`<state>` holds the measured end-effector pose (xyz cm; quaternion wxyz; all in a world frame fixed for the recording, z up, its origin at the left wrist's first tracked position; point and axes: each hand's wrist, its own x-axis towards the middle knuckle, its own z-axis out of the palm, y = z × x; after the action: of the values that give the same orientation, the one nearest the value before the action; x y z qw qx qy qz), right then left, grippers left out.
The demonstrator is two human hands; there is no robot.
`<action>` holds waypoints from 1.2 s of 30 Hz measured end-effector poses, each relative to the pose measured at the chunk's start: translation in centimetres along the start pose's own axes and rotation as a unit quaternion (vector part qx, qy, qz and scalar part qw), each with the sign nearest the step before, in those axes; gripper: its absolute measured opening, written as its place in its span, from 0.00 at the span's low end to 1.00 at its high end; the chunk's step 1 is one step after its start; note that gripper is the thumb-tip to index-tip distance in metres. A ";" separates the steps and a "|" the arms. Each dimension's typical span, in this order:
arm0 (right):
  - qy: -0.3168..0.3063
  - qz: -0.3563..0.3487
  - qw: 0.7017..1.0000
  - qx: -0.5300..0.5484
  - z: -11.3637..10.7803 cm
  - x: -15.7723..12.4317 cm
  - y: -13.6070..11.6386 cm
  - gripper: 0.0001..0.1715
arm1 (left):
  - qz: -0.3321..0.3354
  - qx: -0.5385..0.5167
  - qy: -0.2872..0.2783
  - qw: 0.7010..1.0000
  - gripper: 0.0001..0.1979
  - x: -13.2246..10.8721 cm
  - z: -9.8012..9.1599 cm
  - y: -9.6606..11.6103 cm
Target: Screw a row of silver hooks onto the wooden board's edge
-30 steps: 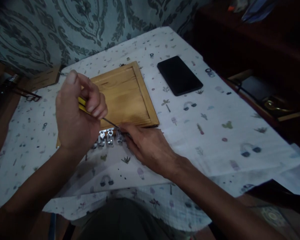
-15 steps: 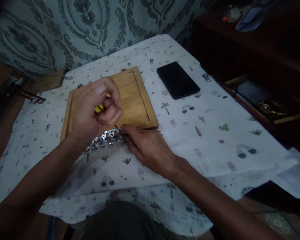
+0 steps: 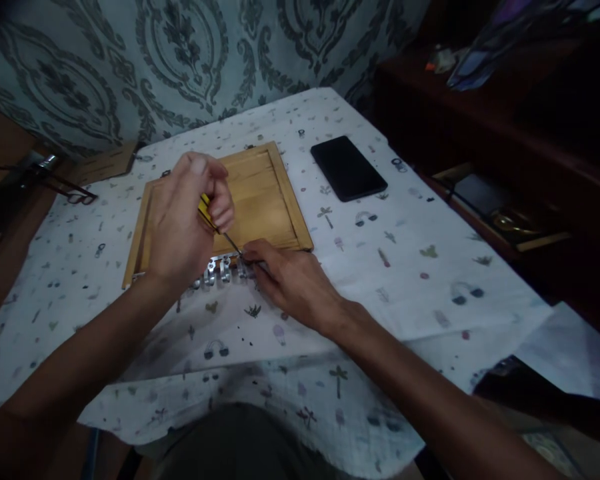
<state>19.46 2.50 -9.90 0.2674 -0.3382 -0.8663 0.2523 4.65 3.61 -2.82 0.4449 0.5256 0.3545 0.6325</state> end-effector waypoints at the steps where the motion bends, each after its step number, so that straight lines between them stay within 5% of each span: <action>1: -0.001 0.000 1.000 0.005 0.0 0.0 0.0 0.15 | 0.002 -0.010 -0.002 1.000 0.13 0.0 0.1 -0.1; 12: -0.006 0.004 1.000 0.017 0.0 0.0 -0.1 0.15 | -0.040 -0.043 -0.126 0.990 0.08 0.5 -0.7 0.1; 20: 0.000 -0.005 1.000 0.000 0.0 0.0 0.0 0.15 | 0.027 0.021 0.009 0.999 0.09 -0.9 -0.1 0.5; 36: 0.012 -0.016 1.000 -0.004 -0.2 0.0 0.0 0.15 | -0.020 -0.073 -0.142 0.987 0.10 -0.1 -0.9 0.4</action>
<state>19.61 2.54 -9.71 0.2808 -0.3280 -0.8693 0.2406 3.70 3.41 -2.61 0.5408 0.5690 0.2510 0.5664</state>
